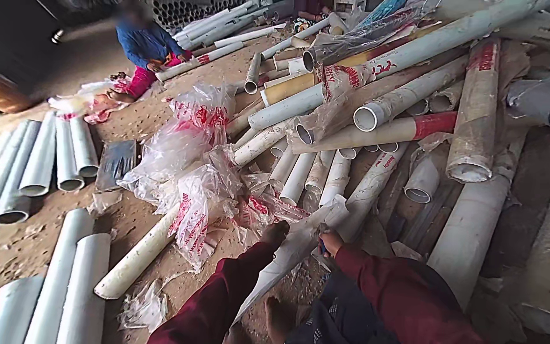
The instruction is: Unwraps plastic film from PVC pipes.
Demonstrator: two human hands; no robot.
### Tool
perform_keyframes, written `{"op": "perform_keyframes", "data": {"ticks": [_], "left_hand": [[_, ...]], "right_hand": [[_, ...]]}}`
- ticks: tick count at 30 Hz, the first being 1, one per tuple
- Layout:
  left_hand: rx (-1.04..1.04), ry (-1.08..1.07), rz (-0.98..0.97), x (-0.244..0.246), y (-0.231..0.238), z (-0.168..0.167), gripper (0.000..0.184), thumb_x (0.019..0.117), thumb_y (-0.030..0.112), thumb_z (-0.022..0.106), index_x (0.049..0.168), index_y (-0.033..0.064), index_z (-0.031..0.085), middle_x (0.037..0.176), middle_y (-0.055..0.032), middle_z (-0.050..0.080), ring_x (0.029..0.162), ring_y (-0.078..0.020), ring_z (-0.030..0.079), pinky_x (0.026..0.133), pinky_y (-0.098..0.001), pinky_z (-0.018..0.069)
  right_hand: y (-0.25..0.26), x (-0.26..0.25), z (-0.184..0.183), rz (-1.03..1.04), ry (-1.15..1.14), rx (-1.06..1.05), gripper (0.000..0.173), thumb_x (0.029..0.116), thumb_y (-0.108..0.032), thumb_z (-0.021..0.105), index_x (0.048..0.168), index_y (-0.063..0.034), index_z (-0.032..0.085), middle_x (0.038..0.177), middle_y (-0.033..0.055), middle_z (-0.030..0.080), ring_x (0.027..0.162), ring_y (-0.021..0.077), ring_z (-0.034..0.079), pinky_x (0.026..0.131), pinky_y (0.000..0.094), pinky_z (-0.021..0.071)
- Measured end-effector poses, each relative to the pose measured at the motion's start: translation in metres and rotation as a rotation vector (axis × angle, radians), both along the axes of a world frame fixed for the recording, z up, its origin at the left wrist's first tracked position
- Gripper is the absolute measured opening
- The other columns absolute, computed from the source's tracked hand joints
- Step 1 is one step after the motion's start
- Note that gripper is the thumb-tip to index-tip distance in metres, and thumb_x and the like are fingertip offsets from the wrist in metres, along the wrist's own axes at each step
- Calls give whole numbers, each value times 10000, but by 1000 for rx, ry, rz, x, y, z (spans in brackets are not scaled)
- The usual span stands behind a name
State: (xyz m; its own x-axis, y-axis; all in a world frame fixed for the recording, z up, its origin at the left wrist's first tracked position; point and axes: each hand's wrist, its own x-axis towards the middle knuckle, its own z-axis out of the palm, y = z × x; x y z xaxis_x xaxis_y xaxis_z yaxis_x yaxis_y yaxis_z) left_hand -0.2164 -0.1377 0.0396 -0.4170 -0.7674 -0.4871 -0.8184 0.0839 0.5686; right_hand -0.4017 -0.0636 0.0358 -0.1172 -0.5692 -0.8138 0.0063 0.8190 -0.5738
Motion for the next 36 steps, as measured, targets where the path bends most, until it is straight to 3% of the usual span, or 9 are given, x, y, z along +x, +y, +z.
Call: {"op": "perform_keyframes", "data": {"ticks": [4,8,12,16,20,24,28,33,36], "left_hand": [[2,28,-25,4,0,-4,367,1120,179,390,1188,-69,651,1091,-277,681,1067,-397,653,996,-551,465],[11,11,-48,5,4,2,384,1127,183,372,1221,-75,641,1150,-294,671,1131,-414,638,1037,-565,440],[-24,7,-30,3,9,2,379,1124,183,378,1214,-73,642,1151,-294,669,1133,-414,637,1034,-566,441],[-52,17,6,3,11,0,390,1125,200,388,1228,-77,641,1166,-300,669,1160,-419,633,1052,-568,434],[-73,75,22,6,10,-5,384,1120,184,403,1194,-105,646,1118,-319,670,1107,-426,646,1029,-565,446],[-68,44,1,6,9,-3,390,1123,188,386,1204,-94,643,1119,-311,672,1109,-422,648,1027,-560,451],[-89,19,-38,5,12,-1,390,1121,186,386,1213,-93,643,1139,-311,673,1128,-430,646,1036,-561,448],[-83,23,-55,6,12,-2,397,1121,197,390,1215,-93,643,1148,-316,671,1149,-440,639,1043,-575,442],[-51,67,-59,9,8,-2,391,1116,187,396,1192,-104,645,1139,-316,662,1129,-423,631,1036,-568,434]], "right_hand": [[11,9,10,294,5,79,226,1112,-149,376,1054,-30,558,642,-8,527,457,65,464,443,214,380],[-3,-6,20,-18,86,-11,233,1119,-157,375,1043,-13,541,602,11,521,417,73,452,411,210,361],[-22,-23,1,-250,74,-78,265,1129,-166,347,1069,-3,547,649,13,502,442,71,449,420,209,371],[-15,-7,-5,-70,16,-24,238,1124,-154,362,1004,-32,527,616,-10,473,437,57,424,414,195,339],[2,16,1,121,-24,-8,210,1125,-160,361,1093,-18,512,597,-2,489,421,68,447,408,208,357],[-5,0,17,-129,36,-81,243,1124,-151,360,1028,-5,527,583,6,489,399,66,430,387,200,343],[-22,-25,1,-331,118,-102,226,1108,-126,365,1041,8,534,616,14,491,424,72,435,409,207,356],[-29,-29,-8,-317,159,-73,208,1096,-127,391,1044,0,547,620,5,497,430,61,435,416,202,352],[-26,-27,-9,-269,128,-56,208,1092,-110,389,974,-19,534,592,-10,475,420,50,409,406,194,324]]}}
